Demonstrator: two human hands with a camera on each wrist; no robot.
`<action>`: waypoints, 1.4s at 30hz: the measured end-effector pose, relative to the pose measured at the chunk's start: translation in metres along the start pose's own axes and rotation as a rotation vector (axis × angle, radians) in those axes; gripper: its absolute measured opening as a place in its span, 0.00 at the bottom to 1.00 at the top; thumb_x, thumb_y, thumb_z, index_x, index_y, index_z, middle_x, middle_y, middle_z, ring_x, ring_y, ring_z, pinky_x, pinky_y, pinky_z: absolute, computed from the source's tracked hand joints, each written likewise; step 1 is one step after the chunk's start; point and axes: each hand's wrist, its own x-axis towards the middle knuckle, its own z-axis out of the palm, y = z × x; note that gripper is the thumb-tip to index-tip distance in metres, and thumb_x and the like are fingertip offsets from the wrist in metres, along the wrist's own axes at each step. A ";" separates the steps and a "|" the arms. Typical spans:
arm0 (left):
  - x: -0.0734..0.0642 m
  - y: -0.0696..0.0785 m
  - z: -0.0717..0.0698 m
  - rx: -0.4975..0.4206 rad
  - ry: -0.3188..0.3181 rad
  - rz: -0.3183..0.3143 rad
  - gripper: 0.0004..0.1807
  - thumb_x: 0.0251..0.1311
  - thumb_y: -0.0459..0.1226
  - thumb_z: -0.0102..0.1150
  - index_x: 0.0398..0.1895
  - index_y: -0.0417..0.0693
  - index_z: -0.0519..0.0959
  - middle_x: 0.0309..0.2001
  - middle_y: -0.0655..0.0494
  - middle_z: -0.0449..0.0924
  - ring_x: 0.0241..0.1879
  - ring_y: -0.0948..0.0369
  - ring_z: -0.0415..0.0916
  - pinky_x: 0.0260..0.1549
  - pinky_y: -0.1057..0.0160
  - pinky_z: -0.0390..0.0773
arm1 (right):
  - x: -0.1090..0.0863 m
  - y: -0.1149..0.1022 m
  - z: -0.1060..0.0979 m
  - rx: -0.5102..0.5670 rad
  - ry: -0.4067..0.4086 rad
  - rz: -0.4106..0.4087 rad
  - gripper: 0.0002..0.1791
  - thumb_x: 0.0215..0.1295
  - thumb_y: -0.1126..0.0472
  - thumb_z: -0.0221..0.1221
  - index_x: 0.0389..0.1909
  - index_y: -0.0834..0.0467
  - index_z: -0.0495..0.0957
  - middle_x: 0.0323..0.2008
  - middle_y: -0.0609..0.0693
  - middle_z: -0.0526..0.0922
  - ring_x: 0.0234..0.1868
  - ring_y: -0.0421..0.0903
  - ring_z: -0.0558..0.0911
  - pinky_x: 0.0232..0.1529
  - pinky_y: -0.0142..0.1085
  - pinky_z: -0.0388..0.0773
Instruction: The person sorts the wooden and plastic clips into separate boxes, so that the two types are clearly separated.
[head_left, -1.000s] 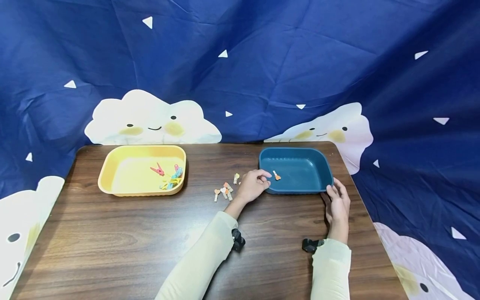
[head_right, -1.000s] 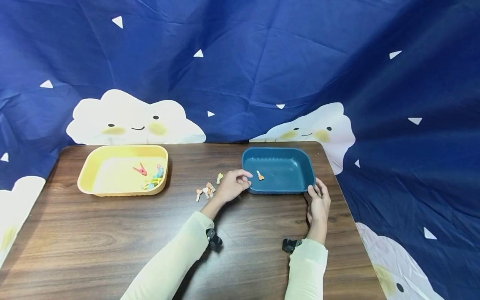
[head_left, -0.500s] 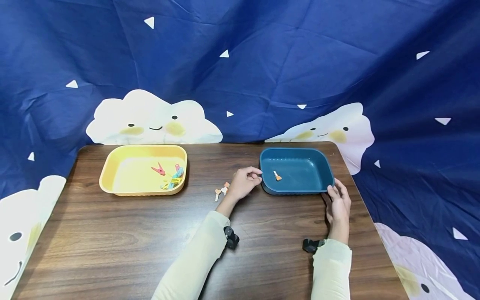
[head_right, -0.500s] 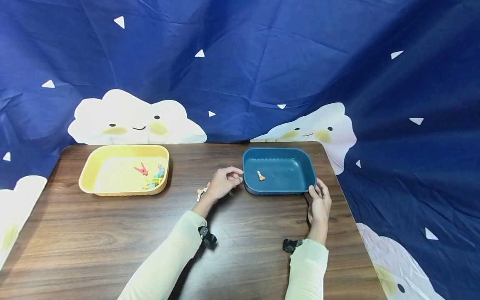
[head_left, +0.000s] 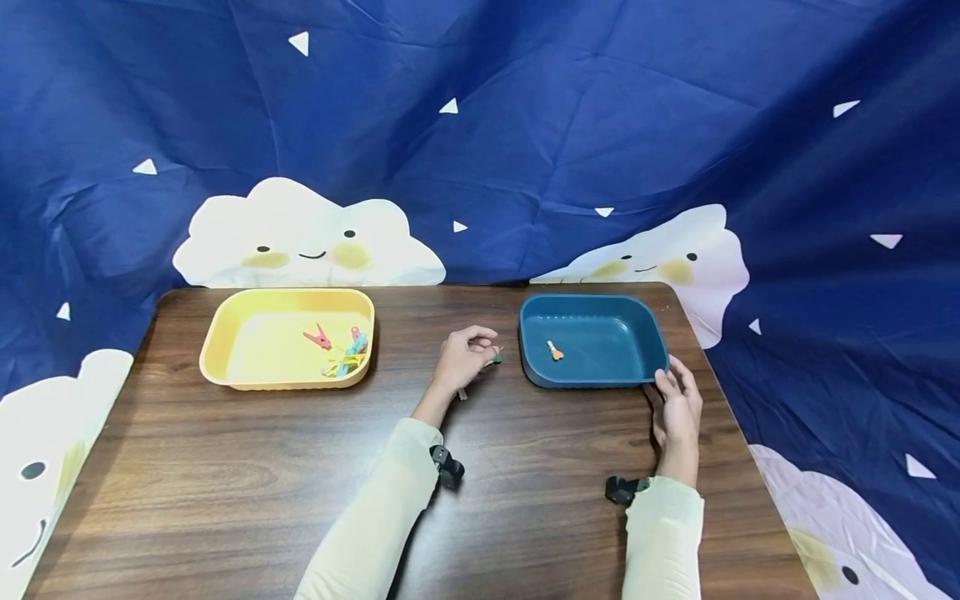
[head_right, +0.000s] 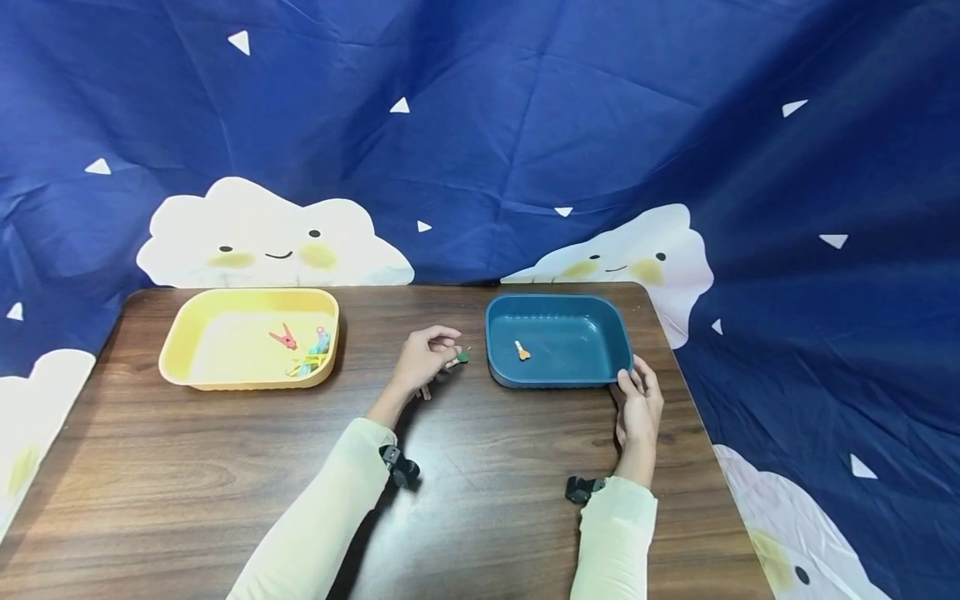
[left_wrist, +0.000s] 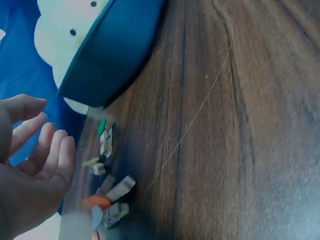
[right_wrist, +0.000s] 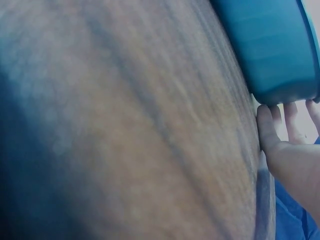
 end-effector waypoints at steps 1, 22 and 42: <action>0.000 -0.001 -0.002 0.007 0.007 -0.004 0.14 0.59 0.30 0.67 0.49 0.36 0.85 0.38 0.49 0.85 0.37 0.57 0.84 0.39 0.63 0.83 | 0.000 0.000 0.000 -0.001 0.001 -0.001 0.26 0.76 0.68 0.53 0.73 0.62 0.64 0.63 0.55 0.69 0.65 0.47 0.69 0.63 0.38 0.71; 0.005 -0.021 -0.007 0.157 0.066 -0.062 0.16 0.55 0.30 0.72 0.49 0.40 0.85 0.44 0.46 0.84 0.43 0.53 0.81 0.47 0.58 0.80 | 0.000 0.003 -0.001 -0.005 -0.003 0.003 0.26 0.76 0.66 0.54 0.72 0.60 0.64 0.63 0.52 0.69 0.67 0.47 0.69 0.70 0.43 0.65; 0.010 -0.029 0.001 0.363 0.075 -0.049 0.13 0.52 0.28 0.73 0.41 0.43 0.87 0.36 0.51 0.82 0.36 0.57 0.76 0.42 0.58 0.78 | 0.000 0.002 -0.003 -0.018 -0.012 -0.020 0.25 0.76 0.66 0.55 0.71 0.59 0.66 0.62 0.52 0.70 0.66 0.47 0.70 0.67 0.41 0.69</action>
